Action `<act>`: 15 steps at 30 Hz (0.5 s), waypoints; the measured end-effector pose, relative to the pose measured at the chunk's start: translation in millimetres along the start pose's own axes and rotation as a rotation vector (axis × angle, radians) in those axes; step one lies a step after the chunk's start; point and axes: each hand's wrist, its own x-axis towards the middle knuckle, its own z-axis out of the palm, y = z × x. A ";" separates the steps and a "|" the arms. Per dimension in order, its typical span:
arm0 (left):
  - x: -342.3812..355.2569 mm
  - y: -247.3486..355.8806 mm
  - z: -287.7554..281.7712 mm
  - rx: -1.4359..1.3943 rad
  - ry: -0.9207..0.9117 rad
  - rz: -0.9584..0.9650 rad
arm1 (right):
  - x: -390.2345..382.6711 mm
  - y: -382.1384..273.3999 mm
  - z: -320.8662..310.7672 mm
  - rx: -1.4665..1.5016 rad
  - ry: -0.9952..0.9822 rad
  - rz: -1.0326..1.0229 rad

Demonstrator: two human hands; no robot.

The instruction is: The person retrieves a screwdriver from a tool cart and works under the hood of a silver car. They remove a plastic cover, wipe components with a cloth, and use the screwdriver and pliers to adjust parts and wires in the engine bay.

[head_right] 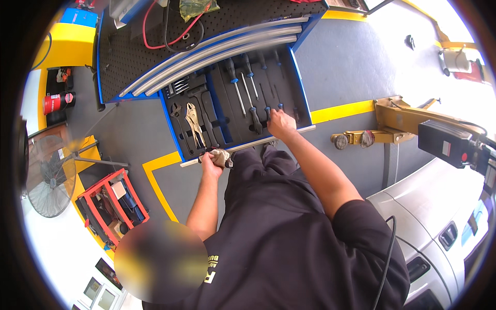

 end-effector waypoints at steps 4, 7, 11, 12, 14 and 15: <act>-3.5 -4.4 -10.4 0.021 -0.050 -0.019 | 8.3 -17.9 17.0 -0.031 -0.002 0.179; -2.7 -4.7 -9.8 0.012 -0.036 -0.027 | 6.2 -26.3 18.0 -0.095 -0.065 0.223; 1.2 -1.6 -6.8 0.001 -0.005 -0.031 | 1.8 -33.4 10.7 -0.033 -0.077 0.301; 2.3 -0.6 -7.3 0.009 0.046 -0.065 | 1.0 -33.7 9.2 0.001 -0.038 0.296; 8.9 0.2 -5.0 -0.023 -0.042 -0.045 | 5.0 -31.7 8.0 0.054 0.027 0.296; 14.4 2.2 -1.2 -0.043 -0.059 -0.052 | 10.7 -29.2 7.7 0.054 0.011 0.297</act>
